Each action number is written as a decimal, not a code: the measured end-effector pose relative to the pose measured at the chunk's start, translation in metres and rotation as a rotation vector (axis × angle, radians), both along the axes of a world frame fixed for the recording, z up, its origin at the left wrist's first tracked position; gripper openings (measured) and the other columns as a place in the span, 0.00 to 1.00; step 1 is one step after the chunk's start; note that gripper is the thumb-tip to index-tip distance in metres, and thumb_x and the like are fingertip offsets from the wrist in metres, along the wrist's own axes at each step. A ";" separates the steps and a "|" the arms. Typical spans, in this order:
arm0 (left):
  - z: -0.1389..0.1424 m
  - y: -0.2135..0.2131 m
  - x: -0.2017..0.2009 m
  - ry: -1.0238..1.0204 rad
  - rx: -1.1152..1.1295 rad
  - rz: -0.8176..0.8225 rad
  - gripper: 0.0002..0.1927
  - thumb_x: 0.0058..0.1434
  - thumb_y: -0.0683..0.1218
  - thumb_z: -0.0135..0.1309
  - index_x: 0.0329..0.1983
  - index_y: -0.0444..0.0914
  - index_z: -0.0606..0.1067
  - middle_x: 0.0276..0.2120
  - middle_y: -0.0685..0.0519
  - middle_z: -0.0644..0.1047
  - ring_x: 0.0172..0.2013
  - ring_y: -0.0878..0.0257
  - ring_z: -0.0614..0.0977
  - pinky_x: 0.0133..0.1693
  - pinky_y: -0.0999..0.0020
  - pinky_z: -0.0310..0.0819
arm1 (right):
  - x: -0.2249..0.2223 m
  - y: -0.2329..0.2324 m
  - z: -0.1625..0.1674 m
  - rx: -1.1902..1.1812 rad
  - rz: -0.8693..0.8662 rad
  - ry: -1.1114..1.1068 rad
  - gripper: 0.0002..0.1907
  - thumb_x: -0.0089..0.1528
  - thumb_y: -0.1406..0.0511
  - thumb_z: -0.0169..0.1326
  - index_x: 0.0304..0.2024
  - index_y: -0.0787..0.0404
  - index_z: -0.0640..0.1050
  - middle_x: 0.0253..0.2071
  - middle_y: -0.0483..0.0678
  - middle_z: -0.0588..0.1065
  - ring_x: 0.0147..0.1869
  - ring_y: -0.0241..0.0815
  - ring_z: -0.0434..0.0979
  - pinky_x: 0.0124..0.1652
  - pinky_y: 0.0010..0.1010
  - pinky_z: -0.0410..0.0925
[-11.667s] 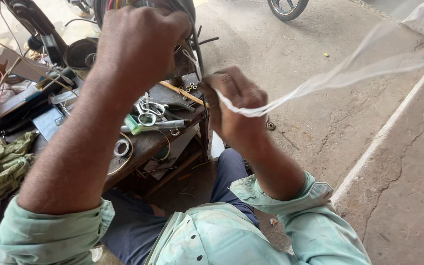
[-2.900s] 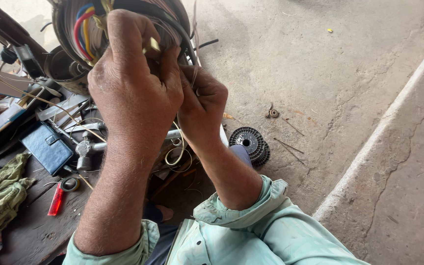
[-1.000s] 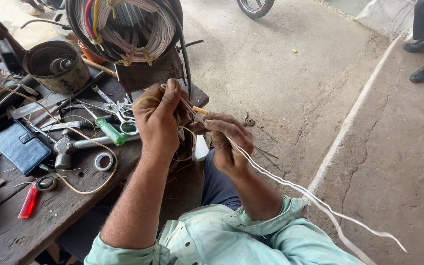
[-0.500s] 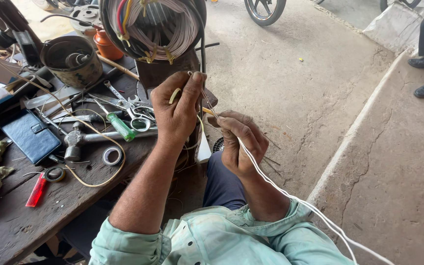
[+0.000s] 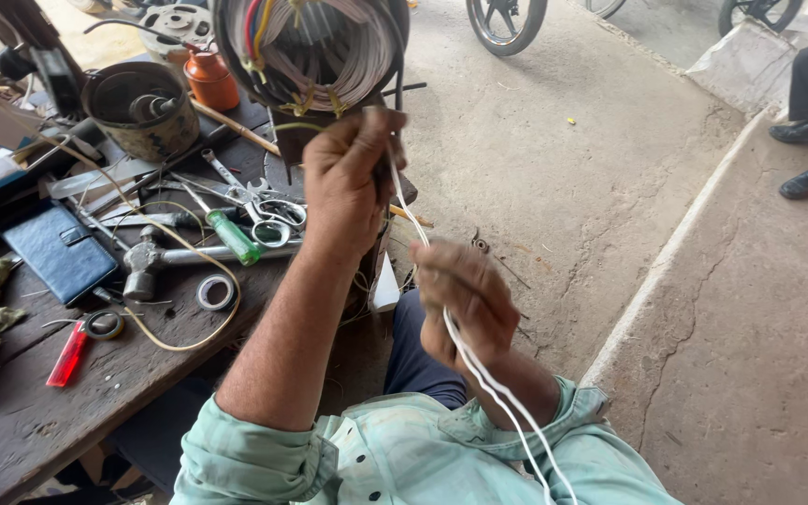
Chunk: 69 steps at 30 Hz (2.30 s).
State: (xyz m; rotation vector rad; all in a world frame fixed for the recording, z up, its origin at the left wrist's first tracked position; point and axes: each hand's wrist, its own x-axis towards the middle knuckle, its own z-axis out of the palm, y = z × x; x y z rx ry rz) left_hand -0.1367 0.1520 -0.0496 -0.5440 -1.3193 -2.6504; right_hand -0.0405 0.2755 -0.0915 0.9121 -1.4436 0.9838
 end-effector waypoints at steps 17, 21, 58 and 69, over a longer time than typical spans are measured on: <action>0.006 0.004 0.007 -0.155 -0.109 -0.116 0.19 0.69 0.53 0.48 0.37 0.32 0.80 0.22 0.52 0.75 0.21 0.67 0.75 0.25 0.71 0.70 | 0.000 0.010 0.068 0.398 -0.057 -0.009 0.11 0.69 0.71 0.55 0.55 0.65 0.77 0.47 0.54 0.78 0.51 0.51 0.85 0.50 0.41 0.81; 0.003 0.008 -0.004 -0.161 -0.058 -0.096 0.19 0.69 0.52 0.51 0.32 0.31 0.78 0.21 0.50 0.74 0.21 0.64 0.74 0.25 0.70 0.68 | 0.000 0.007 0.073 0.330 -0.029 -0.054 0.13 0.70 0.71 0.57 0.57 0.65 0.75 0.49 0.53 0.78 0.53 0.51 0.84 0.49 0.38 0.80; 0.019 -0.008 0.010 -0.408 -0.071 0.022 0.16 0.66 0.49 0.55 0.25 0.37 0.70 0.17 0.54 0.67 0.15 0.67 0.67 0.18 0.71 0.61 | -0.015 -0.021 0.055 0.232 0.099 -0.104 0.13 0.70 0.66 0.55 0.56 0.62 0.76 0.50 0.51 0.79 0.55 0.46 0.84 0.54 0.38 0.80; -0.007 0.001 0.011 -0.041 -0.105 0.129 0.10 0.67 0.48 0.56 0.36 0.37 0.72 0.25 0.53 0.71 0.22 0.67 0.72 0.24 0.73 0.67 | -0.025 -0.040 0.071 -0.101 0.208 -0.262 0.15 0.72 0.64 0.59 0.61 0.53 0.76 0.55 0.46 0.79 0.60 0.37 0.83 0.61 0.25 0.79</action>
